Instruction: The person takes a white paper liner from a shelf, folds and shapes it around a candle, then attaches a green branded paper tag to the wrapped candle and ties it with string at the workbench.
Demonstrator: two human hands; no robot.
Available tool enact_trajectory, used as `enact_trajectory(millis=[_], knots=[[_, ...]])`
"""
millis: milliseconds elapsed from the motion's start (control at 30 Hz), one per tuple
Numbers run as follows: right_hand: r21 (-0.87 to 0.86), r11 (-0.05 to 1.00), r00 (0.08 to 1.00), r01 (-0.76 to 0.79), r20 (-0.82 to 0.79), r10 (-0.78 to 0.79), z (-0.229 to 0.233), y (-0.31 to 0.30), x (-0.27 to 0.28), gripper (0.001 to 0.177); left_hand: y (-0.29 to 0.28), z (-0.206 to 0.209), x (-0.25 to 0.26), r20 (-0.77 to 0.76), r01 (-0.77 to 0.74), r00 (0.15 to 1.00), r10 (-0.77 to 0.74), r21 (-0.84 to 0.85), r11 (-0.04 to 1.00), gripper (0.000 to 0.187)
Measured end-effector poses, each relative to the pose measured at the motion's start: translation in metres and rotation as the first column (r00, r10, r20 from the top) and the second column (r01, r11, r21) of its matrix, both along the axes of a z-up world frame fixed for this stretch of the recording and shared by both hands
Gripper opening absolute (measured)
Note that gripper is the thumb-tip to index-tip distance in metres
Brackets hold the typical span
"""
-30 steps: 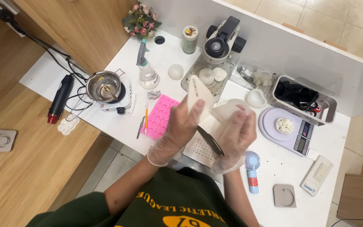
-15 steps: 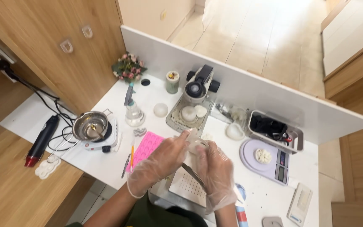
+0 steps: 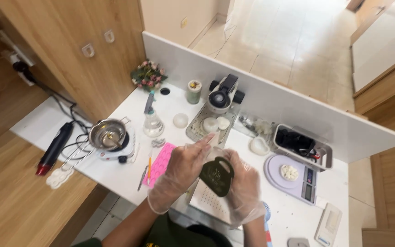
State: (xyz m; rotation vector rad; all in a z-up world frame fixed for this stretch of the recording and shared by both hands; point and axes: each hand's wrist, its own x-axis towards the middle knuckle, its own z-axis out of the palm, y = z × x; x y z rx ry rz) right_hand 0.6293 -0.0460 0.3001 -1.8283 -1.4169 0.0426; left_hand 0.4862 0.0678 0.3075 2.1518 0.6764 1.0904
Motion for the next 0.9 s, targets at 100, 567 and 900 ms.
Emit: enact_trajectory(millis=[100, 567, 900], knots=[[-0.307, 0.949, 0.995, 0.071, 0.092, -0.044, 0.026, 0.003, -0.006, 0.039, -0.008, 0.003, -0.005, -0.128, -0.014, 0.992, 0.001, -0.099, 0.995, 0.039], [-0.353, 0.932, 0.986, -0.079, -0.166, 0.021, 0.03, 0.002, -0.004, 0.029, -0.001, -0.009, -0.021, -0.313, 0.192, 0.947, -0.077, 0.357, 0.914, 0.067], [-0.258, 0.951, 0.946, -0.169, -0.312, 0.084, 0.037, -0.008, -0.009, 0.027, -0.005, 0.013, -0.031, -0.146, 0.314, 0.949, -0.279, 0.374, 0.873, 0.059]])
